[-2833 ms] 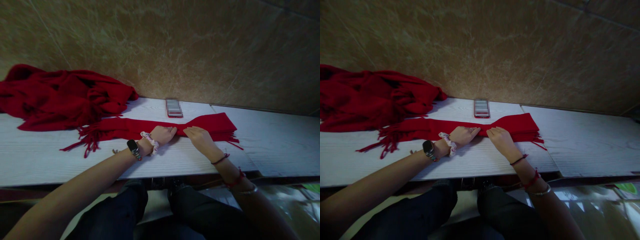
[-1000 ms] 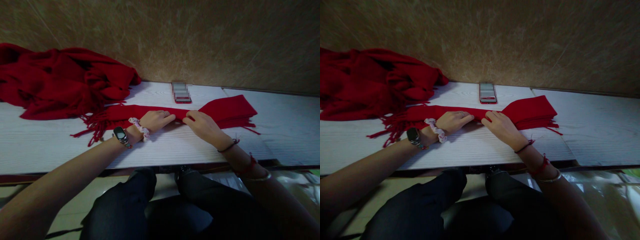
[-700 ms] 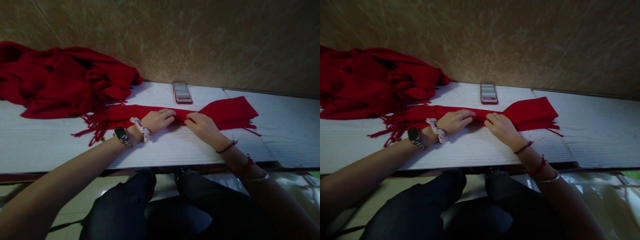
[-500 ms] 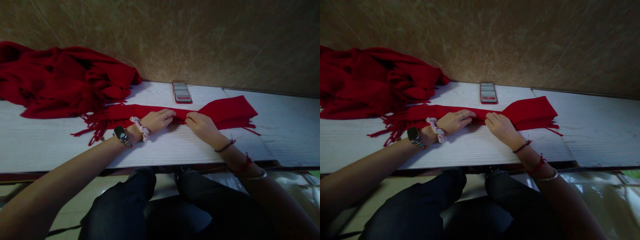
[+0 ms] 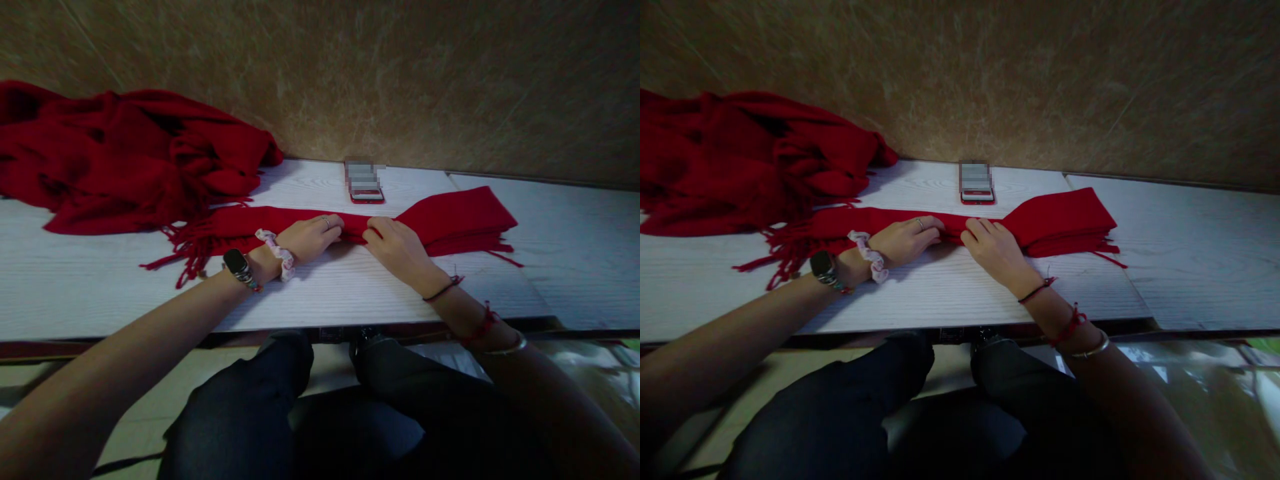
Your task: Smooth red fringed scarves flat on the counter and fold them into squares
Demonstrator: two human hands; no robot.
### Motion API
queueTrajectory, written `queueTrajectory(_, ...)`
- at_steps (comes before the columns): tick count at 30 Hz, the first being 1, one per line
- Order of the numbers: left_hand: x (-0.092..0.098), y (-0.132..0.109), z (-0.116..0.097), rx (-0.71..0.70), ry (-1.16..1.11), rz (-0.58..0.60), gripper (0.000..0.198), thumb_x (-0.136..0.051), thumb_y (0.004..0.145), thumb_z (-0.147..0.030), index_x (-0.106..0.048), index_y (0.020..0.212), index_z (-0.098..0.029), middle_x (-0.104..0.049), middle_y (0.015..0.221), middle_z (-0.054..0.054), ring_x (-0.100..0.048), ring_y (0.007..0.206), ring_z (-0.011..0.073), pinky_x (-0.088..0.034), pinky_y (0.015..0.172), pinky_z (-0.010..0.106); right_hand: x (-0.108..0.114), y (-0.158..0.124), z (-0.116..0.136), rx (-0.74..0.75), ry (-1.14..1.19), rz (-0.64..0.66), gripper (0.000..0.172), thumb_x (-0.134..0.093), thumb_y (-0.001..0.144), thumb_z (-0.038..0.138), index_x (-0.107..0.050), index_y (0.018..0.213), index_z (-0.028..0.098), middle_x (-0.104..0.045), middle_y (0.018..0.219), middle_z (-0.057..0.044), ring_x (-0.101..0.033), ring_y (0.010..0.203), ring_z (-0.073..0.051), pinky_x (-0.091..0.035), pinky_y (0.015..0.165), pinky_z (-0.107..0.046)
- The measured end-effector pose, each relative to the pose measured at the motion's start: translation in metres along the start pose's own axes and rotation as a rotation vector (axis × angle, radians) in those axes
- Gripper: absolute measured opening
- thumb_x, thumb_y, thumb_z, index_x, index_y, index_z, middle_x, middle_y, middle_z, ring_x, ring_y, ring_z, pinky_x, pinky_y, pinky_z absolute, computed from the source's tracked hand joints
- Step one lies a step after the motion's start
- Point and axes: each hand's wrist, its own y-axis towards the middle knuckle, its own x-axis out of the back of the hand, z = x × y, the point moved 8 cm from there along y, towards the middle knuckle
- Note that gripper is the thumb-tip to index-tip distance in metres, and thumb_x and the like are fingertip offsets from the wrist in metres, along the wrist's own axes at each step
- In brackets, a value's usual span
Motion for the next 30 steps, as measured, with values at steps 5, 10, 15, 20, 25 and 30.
queueTrajectory(5, -0.001, 0.000, 0.003, 0.016, 0.007, -0.017, 0.024, -0.037, 0.090, -0.021, -0.058, 0.091, -0.009, -0.057, 0.099, 0.010, -0.056, 0.078, 0.0135, -0.046, 0.058, 0.021, -0.004, 0.000, -0.007, -0.062, 0.044, 0.021, 0.026, -0.032, 0.089, 0.013, -0.058, 0.085, 0.014, -0.058, 0.091, -0.011, -0.051, 0.084, -0.020, -0.039, 0.071, -0.033)
queueTrajectory(10, 0.000, -0.001, 0.000, -0.016, 0.012, -0.011, 0.023, -0.037, 0.090, -0.023, -0.057, 0.089, -0.010, -0.057, 0.099, 0.009, -0.055, 0.078, 0.0140, -0.045, 0.057, 0.021, -0.001, -0.001, -0.007, -0.058, 0.032, -0.006, 0.029, -0.031, 0.090, 0.015, -0.058, 0.081, 0.014, -0.059, 0.088, -0.010, -0.052, 0.079, -0.019, -0.041, 0.068, -0.032)
queueTrajectory(15, 0.002, -0.002, -0.001, -0.012, 0.050, 0.072, 0.024, -0.033, 0.089, -0.015, -0.056, 0.089, -0.013, -0.057, 0.096, 0.006, -0.054, 0.079, 0.0130, -0.043, 0.058, 0.021, 0.001, -0.005, -0.009, -0.054, 0.051, -0.034, 0.027, -0.033, 0.090, 0.016, -0.059, 0.083, 0.015, -0.059, 0.090, -0.008, -0.052, 0.077, -0.017, -0.041, 0.068, -0.029)
queueTrajectory(20, 0.007, -0.005, -0.001, -0.010, 0.117, 0.077, 0.029, -0.028, 0.089, -0.013, -0.057, 0.087, -0.015, -0.057, 0.090, 0.004, -0.053, 0.075, 0.0133, -0.038, 0.053, 0.021, 0.010, -0.012, -0.003, 0.030, 0.027, -0.074, 0.027, -0.034, 0.089, 0.013, -0.060, 0.082, 0.014, -0.060, 0.086, -0.008, -0.050, 0.077, -0.018, -0.039, 0.068, -0.030)
queueTrajectory(25, 0.008, -0.008, 0.002, 0.020, 0.063, -0.016, 0.028, -0.028, 0.091, -0.018, -0.057, 0.094, -0.017, -0.056, 0.082, 0.004, -0.051, 0.070, 0.0138, -0.036, 0.055, 0.023, 0.015, -0.014, 0.006, 0.126, 0.025, -0.068, 0.028, -0.033, 0.090, 0.012, -0.060, 0.086, 0.013, -0.060, 0.078, -0.007, -0.048, 0.072, -0.017, -0.036, 0.065, -0.030)
queueTrajectory(30, 0.002, -0.004, 0.006, 0.093, -0.048, 0.080, 0.029, -0.034, 0.092, -0.029, -0.060, 0.087, -0.016, -0.053, 0.077, 0.002, -0.050, 0.066, 0.0126, -0.034, 0.055, 0.023, 0.015, -0.014, 0.008, 0.131, 0.021, -0.054, 0.026, -0.035, 0.089, 0.012, -0.061, 0.085, 0.012, -0.060, 0.074, -0.007, -0.045, 0.073, -0.019, -0.035, 0.064, -0.031)
